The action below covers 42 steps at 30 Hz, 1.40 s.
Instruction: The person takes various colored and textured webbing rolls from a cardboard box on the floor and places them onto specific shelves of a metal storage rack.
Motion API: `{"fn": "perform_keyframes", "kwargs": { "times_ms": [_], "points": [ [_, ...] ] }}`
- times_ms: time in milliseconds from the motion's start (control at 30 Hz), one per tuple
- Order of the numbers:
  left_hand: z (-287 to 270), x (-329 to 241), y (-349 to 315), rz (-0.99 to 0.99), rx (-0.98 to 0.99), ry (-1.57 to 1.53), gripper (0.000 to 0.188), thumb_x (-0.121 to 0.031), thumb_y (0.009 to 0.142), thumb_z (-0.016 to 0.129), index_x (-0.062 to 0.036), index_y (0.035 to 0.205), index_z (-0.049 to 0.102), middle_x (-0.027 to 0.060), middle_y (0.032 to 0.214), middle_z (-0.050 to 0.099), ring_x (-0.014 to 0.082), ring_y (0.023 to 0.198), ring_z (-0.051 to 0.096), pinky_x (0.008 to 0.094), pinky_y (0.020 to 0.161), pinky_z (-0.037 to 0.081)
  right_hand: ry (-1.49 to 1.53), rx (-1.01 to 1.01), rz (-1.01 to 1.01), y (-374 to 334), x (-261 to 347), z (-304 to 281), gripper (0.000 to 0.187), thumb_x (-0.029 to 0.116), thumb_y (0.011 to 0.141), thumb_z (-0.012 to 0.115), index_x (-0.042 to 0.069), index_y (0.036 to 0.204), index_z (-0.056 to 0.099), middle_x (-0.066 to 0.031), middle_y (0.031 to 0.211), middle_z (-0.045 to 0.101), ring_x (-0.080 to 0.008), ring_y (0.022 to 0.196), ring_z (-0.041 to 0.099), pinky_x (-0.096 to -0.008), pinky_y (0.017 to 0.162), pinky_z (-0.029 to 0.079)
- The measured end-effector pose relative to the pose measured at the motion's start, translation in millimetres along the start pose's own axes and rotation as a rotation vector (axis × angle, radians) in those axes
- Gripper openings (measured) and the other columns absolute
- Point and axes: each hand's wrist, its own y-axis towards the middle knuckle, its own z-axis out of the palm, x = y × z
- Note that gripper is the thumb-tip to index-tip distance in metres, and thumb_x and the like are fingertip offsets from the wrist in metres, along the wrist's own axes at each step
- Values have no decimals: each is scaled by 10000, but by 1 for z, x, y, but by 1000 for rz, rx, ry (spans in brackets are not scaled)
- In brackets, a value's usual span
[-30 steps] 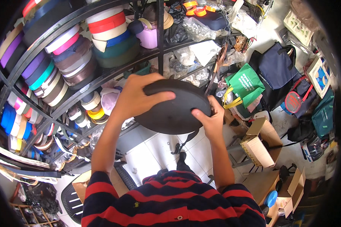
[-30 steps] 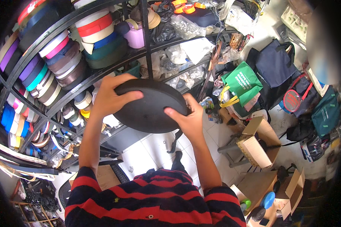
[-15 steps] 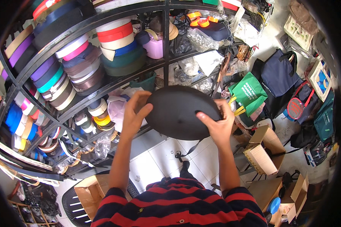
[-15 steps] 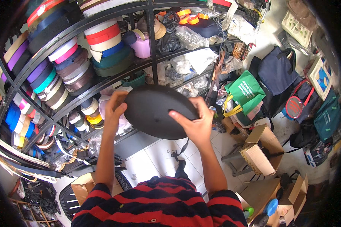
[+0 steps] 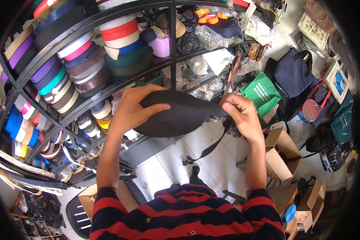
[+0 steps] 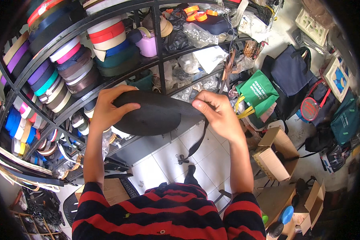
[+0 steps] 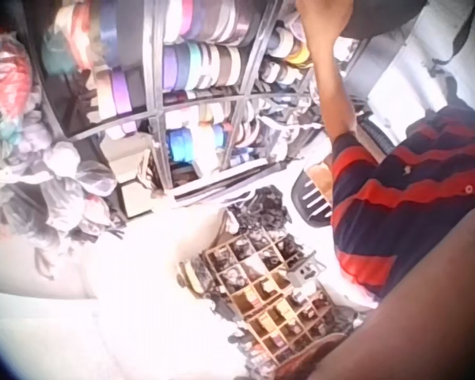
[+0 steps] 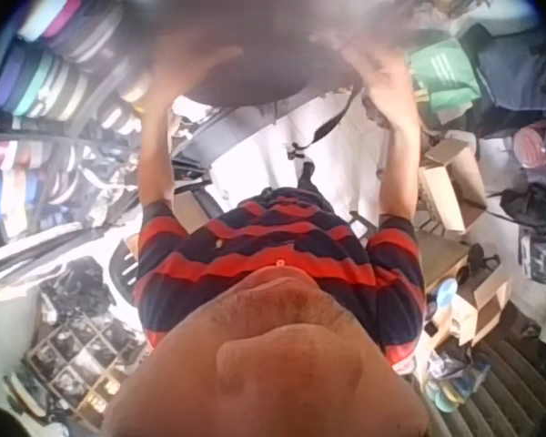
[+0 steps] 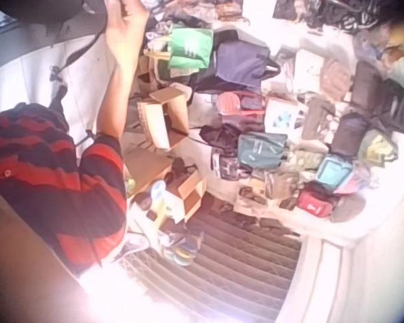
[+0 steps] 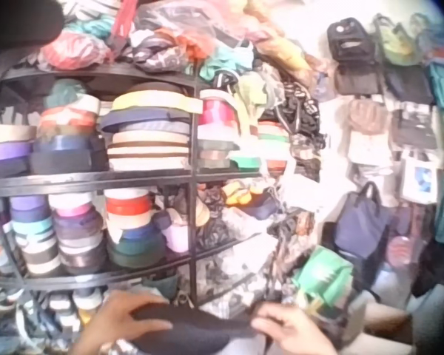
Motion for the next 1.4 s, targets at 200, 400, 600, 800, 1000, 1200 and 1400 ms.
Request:
{"fn": "perform_keyframes", "kwargs": {
  "times_ms": [200,400,600,800,1000,1200,1400],
  "points": [
    [-2,3,-6,-34,-115,-20,312,-153,712,766,-14,966,649,103,801,673,194,710,657,277,666,492,324,-96,322,-4,-30,26,265,242,967,506,42,797,540,18,663,504,-57,567,476,-212,565,397],
    [0,7,-16,-156,-160,-145,251,-85,739,720,1,963,645,76,774,666,123,709,632,246,674,481,-23,-238,-389,-4,-39,41,304,244,813,705,-22,812,559,-77,684,532,-162,557,481,-298,519,376],
    [21,21,-38,-310,-77,-258,217,-81,781,698,14,968,642,64,819,672,106,754,619,241,688,479,-63,-45,24,0,-53,-1,272,181,870,629,-27,735,515,-56,603,445,-107,582,401,-288,529,357],
    [33,7,-41,-369,-80,-157,194,-104,827,675,16,976,644,56,815,667,93,748,607,229,682,472,57,286,145,-4,-81,-17,223,180,807,689,-4,919,629,-57,712,580,-84,677,494,-253,625,420],
    [80,6,-28,-465,-360,-452,206,-121,867,652,50,980,637,40,872,651,79,799,578,215,728,453,340,-133,103,-48,-103,45,442,198,705,790,-27,1032,596,-71,769,623,-127,690,545,-294,665,472],
    [130,-5,-14,-423,-585,-506,244,-163,890,631,51,1007,633,55,895,650,96,804,579,230,742,454,409,-148,290,-68,-113,1,370,178,724,781,-19,986,610,-29,767,615,-94,682,526,-240,628,436],
    [195,-41,20,-489,-975,-877,403,-362,967,476,-18,1170,527,80,1054,591,175,945,584,297,820,473,498,-355,295,-96,-122,5,414,150,768,756,-40,1085,569,-25,832,613,-98,746,541,-229,671,442]
  ]
}}
